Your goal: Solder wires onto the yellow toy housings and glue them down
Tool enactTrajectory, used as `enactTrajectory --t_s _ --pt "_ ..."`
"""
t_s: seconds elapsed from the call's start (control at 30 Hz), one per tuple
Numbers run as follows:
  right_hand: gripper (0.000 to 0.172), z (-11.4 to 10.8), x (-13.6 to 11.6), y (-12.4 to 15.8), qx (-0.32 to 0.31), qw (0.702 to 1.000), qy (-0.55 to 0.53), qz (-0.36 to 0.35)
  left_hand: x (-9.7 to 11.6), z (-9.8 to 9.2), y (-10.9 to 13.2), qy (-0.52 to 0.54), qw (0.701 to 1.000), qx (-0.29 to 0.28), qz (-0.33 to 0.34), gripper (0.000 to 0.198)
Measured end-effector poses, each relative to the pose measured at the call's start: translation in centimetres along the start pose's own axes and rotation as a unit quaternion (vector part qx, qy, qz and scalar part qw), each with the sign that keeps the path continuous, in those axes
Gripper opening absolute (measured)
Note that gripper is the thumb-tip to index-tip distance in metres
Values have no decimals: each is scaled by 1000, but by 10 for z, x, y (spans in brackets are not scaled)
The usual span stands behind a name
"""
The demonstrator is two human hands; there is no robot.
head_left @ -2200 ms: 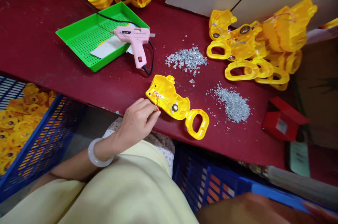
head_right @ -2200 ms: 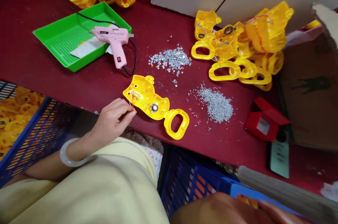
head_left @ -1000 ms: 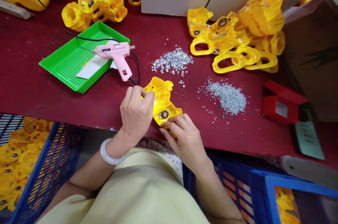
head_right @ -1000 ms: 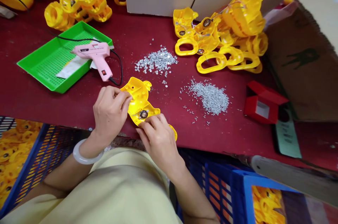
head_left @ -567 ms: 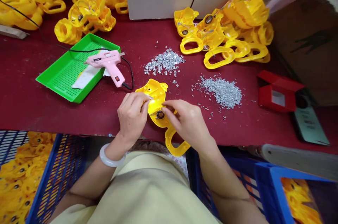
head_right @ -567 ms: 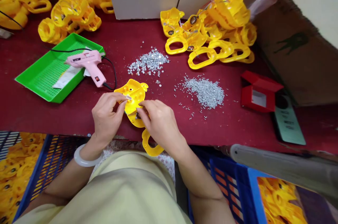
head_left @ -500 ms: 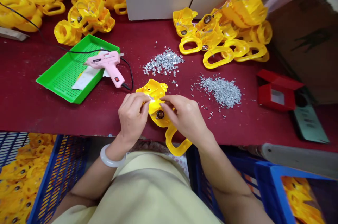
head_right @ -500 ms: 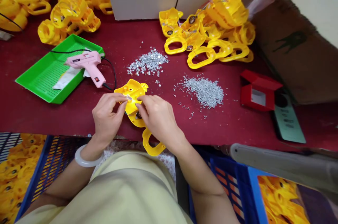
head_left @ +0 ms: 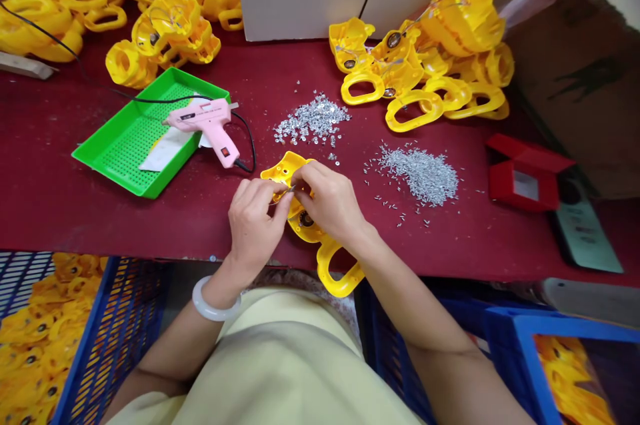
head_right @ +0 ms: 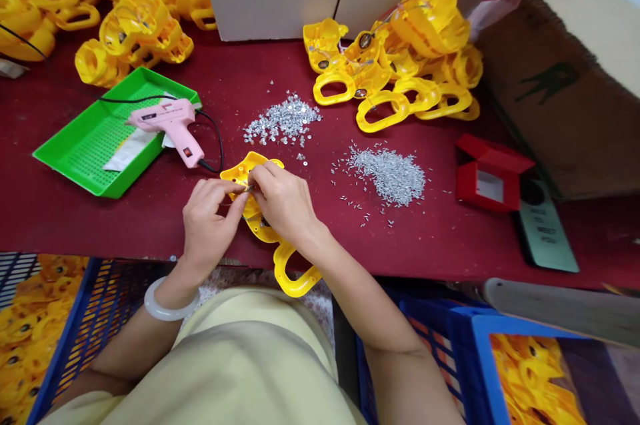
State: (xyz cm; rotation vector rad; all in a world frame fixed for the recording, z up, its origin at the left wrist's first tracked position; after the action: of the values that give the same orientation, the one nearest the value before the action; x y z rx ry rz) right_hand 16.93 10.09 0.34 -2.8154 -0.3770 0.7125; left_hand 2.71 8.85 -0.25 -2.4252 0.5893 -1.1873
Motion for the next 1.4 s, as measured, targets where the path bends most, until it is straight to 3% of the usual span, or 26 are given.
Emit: enactTrajectory --t_s 0.23,0.43,0.6,0.87,1.33,1.4 --pt "15 4 6 2 15 996 -85 -28 0 -1 2 -24 998 30 57 6" --pt "10 7 7 1 -2 998 -55 -24 -3 1 4 -10 997 50 62 7" --pt "11 8 7 3 36 998 -52 -30 -3 3 5 -22 995 64 73 6" --pt "16 2 8 6 70 996 20 -44 -5 1 4 -31 996 68 52 9" --pt "17 8 6 5 44 996 48 -54 -8 1 4 -54 996 64 24 4" --pt "19 8 5 4 42 996 51 -55 -8 1 3 -46 997 64 27 12"
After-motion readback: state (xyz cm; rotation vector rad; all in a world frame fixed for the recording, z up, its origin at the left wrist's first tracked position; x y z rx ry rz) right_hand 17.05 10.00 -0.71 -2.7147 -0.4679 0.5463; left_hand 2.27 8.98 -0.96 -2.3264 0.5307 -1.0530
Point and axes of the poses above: each hand's wrist, its own y-axis away from the middle knuckle, its own z-axis out of the palm, x = y × z, the point moved 3 cm from there along -y, towards the middle knuckle, and after that the axes turned 7 degrees about y, right-handed, at the moved point
